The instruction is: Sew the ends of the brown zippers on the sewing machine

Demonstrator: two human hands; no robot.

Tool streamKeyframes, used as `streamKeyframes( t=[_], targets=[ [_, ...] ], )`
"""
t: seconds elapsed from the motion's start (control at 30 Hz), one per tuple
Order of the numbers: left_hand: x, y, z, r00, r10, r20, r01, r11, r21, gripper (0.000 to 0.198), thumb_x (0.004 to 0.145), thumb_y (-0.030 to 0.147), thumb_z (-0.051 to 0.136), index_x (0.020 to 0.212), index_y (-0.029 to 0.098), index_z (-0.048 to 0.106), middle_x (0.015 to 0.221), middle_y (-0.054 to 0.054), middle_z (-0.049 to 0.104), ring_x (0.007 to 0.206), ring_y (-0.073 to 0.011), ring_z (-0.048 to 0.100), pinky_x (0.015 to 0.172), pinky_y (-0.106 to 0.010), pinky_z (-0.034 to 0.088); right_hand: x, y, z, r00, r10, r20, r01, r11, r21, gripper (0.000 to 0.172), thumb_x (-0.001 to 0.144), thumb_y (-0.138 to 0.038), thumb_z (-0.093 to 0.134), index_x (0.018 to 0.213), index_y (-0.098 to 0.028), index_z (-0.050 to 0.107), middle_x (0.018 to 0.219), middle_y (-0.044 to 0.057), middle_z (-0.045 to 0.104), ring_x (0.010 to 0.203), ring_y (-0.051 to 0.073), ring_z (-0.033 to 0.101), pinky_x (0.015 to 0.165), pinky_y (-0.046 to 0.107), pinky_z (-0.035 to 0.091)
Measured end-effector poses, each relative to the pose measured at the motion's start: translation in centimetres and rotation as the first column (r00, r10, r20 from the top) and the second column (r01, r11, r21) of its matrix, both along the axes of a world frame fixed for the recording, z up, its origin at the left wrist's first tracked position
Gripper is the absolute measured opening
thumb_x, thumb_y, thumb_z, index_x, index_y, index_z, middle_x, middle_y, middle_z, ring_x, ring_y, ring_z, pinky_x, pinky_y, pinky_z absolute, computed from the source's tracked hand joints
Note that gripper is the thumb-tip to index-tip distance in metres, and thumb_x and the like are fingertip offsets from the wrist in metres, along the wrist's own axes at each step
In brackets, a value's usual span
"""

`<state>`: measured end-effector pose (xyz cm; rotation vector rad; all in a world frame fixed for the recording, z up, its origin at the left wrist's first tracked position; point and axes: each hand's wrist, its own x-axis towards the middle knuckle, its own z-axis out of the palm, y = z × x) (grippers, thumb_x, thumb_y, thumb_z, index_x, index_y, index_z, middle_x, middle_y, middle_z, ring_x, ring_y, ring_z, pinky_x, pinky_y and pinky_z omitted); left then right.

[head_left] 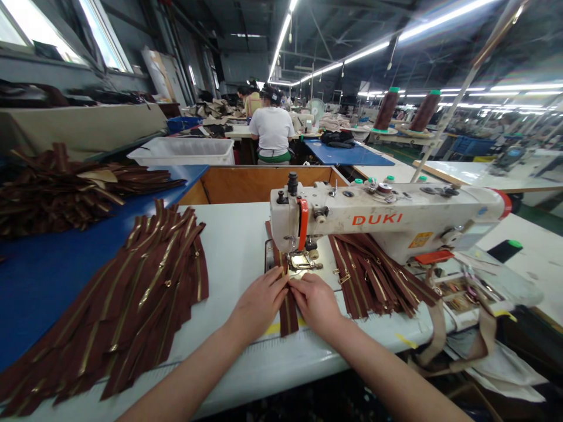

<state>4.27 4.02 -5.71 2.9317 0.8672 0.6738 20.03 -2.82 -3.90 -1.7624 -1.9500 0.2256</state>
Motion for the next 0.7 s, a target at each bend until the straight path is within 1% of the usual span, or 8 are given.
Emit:
streamKeyframes(
  t=[0.1,0.23,0.37,0.43,0.57,0.63,0.7],
  targets=[
    [0.1,0.1,-0.1,1.000,0.003,-0.001,-0.003,1.000,0.002,0.030,0.095,0.021,0.038,0.117,0.015,0.058,0.127,-0.012,0.059,0.122,-0.0225,0.051,0.101,-0.040,0.045,0.1,0.0,-0.1,0.999,0.029,0.017,-0.029,1.000,0.009,0.023,0.094,-0.020,0.044,0.094,-0.020,0.067,0.081,0.004,0.059,0.081,0.017,0.053,0.070,0.025,0.037],
    [0.2,0.1,0.0,1.000,-0.005,-0.008,0.005,1.000,0.003,0.031,0.094,0.019,0.038,0.115,0.013,0.059,0.125,-0.013,0.061,0.122,-0.0231,0.051,0.103,-0.040,0.044,0.2,0.0,0.1,0.996,0.053,0.078,-0.054,0.999,0.006,0.023,0.094,-0.020,0.044,0.092,-0.020,0.066,0.082,0.005,0.059,0.081,0.017,0.052,0.069,0.026,0.038],
    [0.1,-0.2,0.2,1.000,-0.009,-0.010,0.008,1.000,-0.027,0.031,0.093,0.018,0.039,0.117,0.013,0.058,0.126,-0.013,0.060,0.124,-0.0233,0.050,0.103,-0.041,0.043,0.1,0.0,0.5,0.986,0.073,0.147,-0.071,0.997,-0.013,0.023,0.094,-0.019,0.043,0.092,-0.019,0.066,0.083,0.006,0.060,0.080,0.018,0.053,0.068,0.027,0.038],
    [0.1,-0.2,0.4,1.000,-0.005,-0.005,0.005,0.999,-0.050,0.031,0.093,0.019,0.040,0.118,0.015,0.058,0.128,-0.012,0.059,0.125,-0.0230,0.049,0.104,-0.041,0.042,0.2,0.0,0.6,0.984,0.089,0.153,-0.087,0.996,-0.023,0.023,0.094,-0.019,0.043,0.093,-0.019,0.066,0.084,0.006,0.061,0.080,0.018,0.053,0.068,0.027,0.039],
    [0.3,0.3,0.7,1.000,0.001,-0.024,-0.003,0.996,-0.088,0.030,0.092,0.020,0.042,0.117,0.015,0.058,0.129,-0.012,0.058,0.124,-0.0232,0.050,0.103,-0.042,0.042,1.4,0.7,0.9,0.991,0.110,0.074,-0.111,0.994,0.002,0.022,0.092,-0.016,0.046,0.094,-0.019,0.068,0.087,0.006,0.063,0.086,0.019,0.054,0.076,0.027,0.041],
    [0.5,0.8,0.8,0.999,0.001,-0.051,-0.006,0.995,-0.099,0.031,0.091,0.021,0.044,0.118,0.015,0.058,0.128,-0.012,0.059,0.123,-0.0235,0.051,0.103,-0.042,0.042,2.6,1.7,1.0,0.999,0.050,-0.011,-0.050,0.998,0.047,0.022,0.090,-0.014,0.048,0.093,-0.019,0.069,0.086,0.007,0.063,0.088,0.019,0.054,0.078,0.029,0.041],
    [0.7,1.1,0.9,0.998,0.005,-0.067,-0.013,0.994,-0.108,0.031,0.090,0.021,0.044,0.118,0.015,0.058,0.127,-0.013,0.059,0.122,-0.0239,0.051,0.103,-0.042,0.042,3.7,3.2,1.0,0.990,-0.029,-0.135,0.039,0.997,0.066,0.020,0.087,-0.012,0.050,0.089,-0.017,0.070,0.087,0.008,0.064,0.090,0.021,0.054,0.080,0.031,0.042]
  ],
)
